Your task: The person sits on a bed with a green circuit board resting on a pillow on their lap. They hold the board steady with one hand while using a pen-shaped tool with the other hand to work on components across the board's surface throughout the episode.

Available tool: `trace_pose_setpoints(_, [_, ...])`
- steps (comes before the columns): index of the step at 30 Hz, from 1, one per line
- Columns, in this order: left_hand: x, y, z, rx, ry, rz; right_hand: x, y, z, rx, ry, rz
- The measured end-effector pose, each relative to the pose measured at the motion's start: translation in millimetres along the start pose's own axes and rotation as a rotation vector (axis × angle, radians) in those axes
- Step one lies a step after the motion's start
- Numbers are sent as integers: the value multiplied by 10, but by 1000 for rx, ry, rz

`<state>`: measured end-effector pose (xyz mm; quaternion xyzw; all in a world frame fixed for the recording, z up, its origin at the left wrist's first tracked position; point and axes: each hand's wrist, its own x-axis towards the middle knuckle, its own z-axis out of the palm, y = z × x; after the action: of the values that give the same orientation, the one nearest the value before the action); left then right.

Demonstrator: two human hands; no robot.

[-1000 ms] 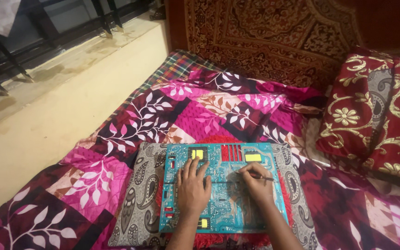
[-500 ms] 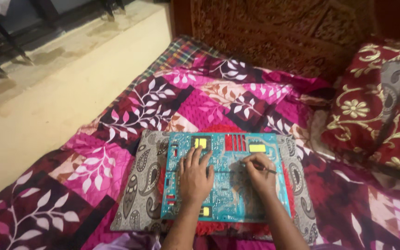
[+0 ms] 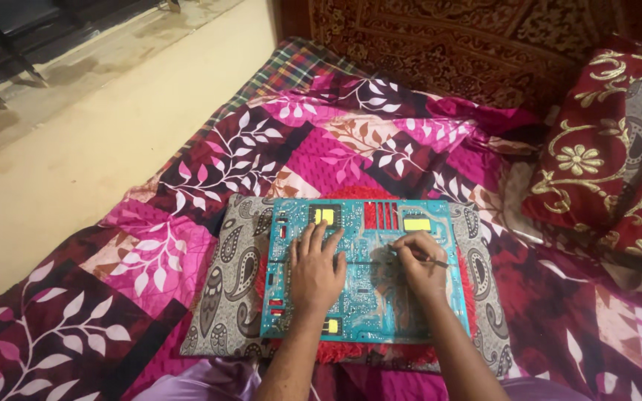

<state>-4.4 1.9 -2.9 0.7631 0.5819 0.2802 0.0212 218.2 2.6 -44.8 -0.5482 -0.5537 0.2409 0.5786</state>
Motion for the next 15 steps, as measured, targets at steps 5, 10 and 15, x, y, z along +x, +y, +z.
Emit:
trace_pose_setpoints(5, [8, -10, 36, 23, -36, -19, 7, -42, -23, -73, -12, -16])
trace_pose_setpoints(10, [1, -16, 40, 32, -49, -19, 2, -53, -4, -95, 4, -55])
trace_pose_setpoints(15, [-1, 2, 19, 19, -38, -20, 19, -77, -43, -107, -24, -55])
